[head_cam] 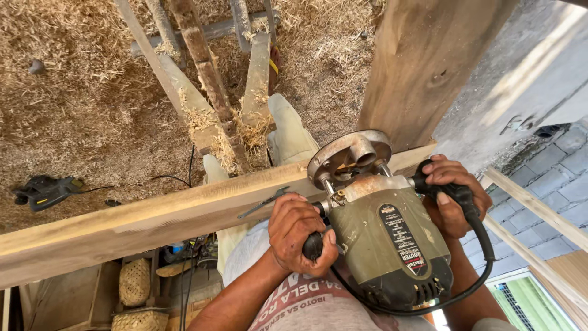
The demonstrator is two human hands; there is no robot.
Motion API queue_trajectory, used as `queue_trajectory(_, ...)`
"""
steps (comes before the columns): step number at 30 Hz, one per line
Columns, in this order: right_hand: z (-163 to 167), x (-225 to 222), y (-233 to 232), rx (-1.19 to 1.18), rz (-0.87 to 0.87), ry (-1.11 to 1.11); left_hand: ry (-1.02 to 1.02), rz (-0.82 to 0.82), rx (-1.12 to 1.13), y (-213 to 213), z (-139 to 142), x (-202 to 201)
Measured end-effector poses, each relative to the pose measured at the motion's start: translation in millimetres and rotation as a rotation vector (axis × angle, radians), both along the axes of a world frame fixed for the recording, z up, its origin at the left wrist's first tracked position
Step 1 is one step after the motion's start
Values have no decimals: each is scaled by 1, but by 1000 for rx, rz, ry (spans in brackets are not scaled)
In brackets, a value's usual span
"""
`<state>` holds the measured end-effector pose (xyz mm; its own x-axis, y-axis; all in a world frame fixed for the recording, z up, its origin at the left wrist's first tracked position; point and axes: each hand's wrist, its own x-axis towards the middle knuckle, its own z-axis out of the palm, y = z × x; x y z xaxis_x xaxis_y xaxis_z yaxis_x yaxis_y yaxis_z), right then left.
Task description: The person uses a handheld router on a wooden beam, then flips the router over and uses a wrench to loosen and change the router bit, handling the small bit and collet by hand before reassembling the tool and continuing to work on the beam.
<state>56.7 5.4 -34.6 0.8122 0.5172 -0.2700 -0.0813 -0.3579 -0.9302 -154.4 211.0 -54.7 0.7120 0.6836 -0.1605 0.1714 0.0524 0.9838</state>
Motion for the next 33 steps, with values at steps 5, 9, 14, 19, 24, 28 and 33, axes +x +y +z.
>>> queue_trajectory(5,-20,0,3,-12,2,-3,-55,32,8,2,-23,5)
queue_trajectory(9,-24,1,2,5,24,-1,-66,34,32,2,-25,4)
queue_trajectory(14,-18,0,2,-7,27,-17,-68,36,38,3,-19,4)
queue_trajectory(19,-32,4,7,-4,41,-30,-72,51,21,5,-31,7)
queue_trajectory(24,-37,4,4,-1,51,13,-90,73,16,2,-43,5)
queue_trajectory(28,-36,4,1,-31,44,24,-71,50,-7,-1,-45,3)
queue_trajectory(33,-34,11,8,-101,96,42,-40,49,-8,-10,-45,-5)
